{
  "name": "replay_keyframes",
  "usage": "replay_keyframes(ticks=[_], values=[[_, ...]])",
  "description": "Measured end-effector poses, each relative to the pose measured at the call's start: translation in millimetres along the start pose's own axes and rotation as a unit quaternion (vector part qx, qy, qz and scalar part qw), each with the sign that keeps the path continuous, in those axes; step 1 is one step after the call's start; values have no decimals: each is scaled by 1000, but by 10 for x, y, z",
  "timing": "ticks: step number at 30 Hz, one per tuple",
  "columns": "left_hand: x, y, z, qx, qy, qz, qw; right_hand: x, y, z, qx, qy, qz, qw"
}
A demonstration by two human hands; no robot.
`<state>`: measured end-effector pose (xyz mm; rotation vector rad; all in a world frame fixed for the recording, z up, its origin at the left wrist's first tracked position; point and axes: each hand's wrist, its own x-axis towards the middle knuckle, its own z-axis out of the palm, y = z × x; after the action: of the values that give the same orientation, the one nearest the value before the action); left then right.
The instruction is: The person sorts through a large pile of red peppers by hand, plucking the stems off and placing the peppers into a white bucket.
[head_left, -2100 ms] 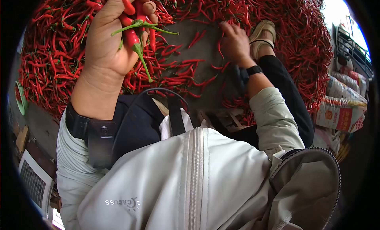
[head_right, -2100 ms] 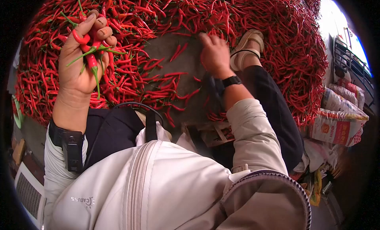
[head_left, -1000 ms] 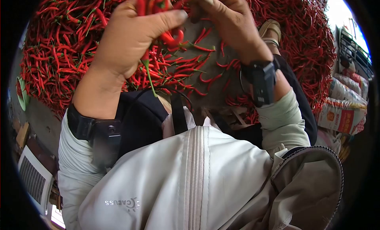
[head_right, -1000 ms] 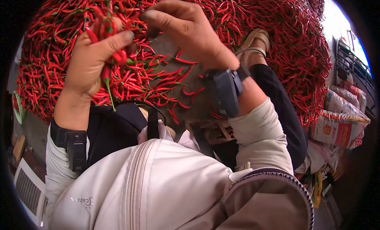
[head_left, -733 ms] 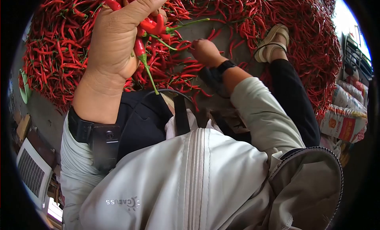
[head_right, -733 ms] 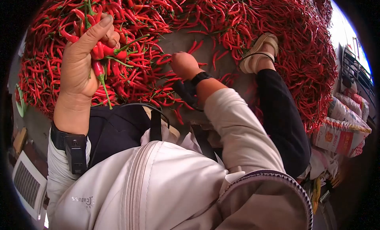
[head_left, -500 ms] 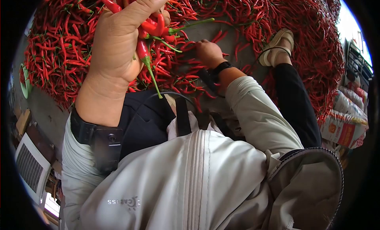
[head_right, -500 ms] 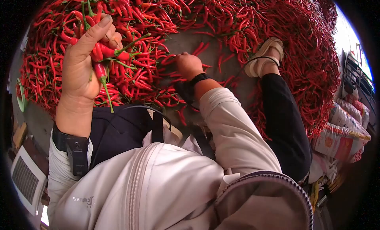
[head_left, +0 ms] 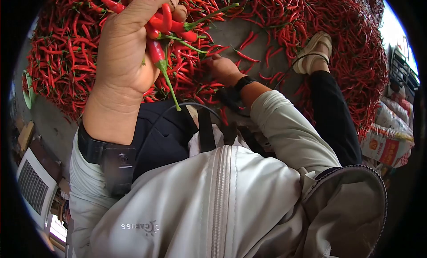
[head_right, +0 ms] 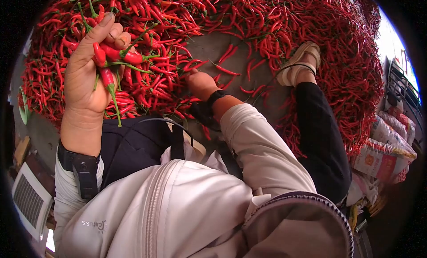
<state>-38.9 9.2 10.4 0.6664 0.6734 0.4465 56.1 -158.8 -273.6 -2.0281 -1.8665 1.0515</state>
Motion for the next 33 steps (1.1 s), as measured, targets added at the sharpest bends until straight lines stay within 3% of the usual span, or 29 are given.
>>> replay_keyframes(ticks=[1,5,8,9,10,11,12,14,15,16,18,19,20,22,24,26,27,30,31,33], values=[[2,-2,-11,-9,-4,-2,1000,-42,-210,-239,-45,-64,48,996],[10,-10,-17,-11,-2,10,1000,-1,-51,-170,-78,-74,17,994],[0,2,-30,-36,-19,3,999,-5,128,-356,31,-102,-21,994],[-2,11,-35,-37,-19,3,999,-26,77,-637,172,-158,79,969],[-6,26,-36,-41,-13,-3,999,-57,71,-801,309,-208,177,911],[-9,30,-38,-46,-7,-9,999,-16,288,-634,410,-167,199,874],[-11,24,-37,-47,-8,-9,999,55,380,-573,410,-167,200,874],[-12,16,-27,-48,-4,13,999,183,441,-517,625,-40,114,772],[-17,26,-15,-46,-5,13,999,264,187,-733,499,-26,265,825],[-22,39,-6,-53,5,16,998,384,57,-727,500,-26,264,824],[-27,52,-22,-59,16,20,998,565,-91,-689,233,43,312,920],[-26,57,-48,-58,1,23,998,670,11,-520,154,15,179,972],[-40,82,-56,-56,-13,28,998,743,92,-362,155,15,176,972],[-69,98,-51,-55,11,34,998,720,-260,-529,195,58,324,924],[-94,114,-76,-56,35,38,997,678,-237,-532,150,33,287,946],[-117,137,-152,-64,12,41,997,596,-121,-476,449,147,317,823],[-130,145,-160,-62,14,44,997,581,-138,-522,448,148,317,823],[-162,169,-126,-64,15,37,997,564,-162,-677,610,178,248,731],[-169,182,-96,-62,33,33,997,677,-190,-604,589,196,223,752],[-165,169,-116,-57,36,46,997,825,-317,-592,348,158,284,879]])
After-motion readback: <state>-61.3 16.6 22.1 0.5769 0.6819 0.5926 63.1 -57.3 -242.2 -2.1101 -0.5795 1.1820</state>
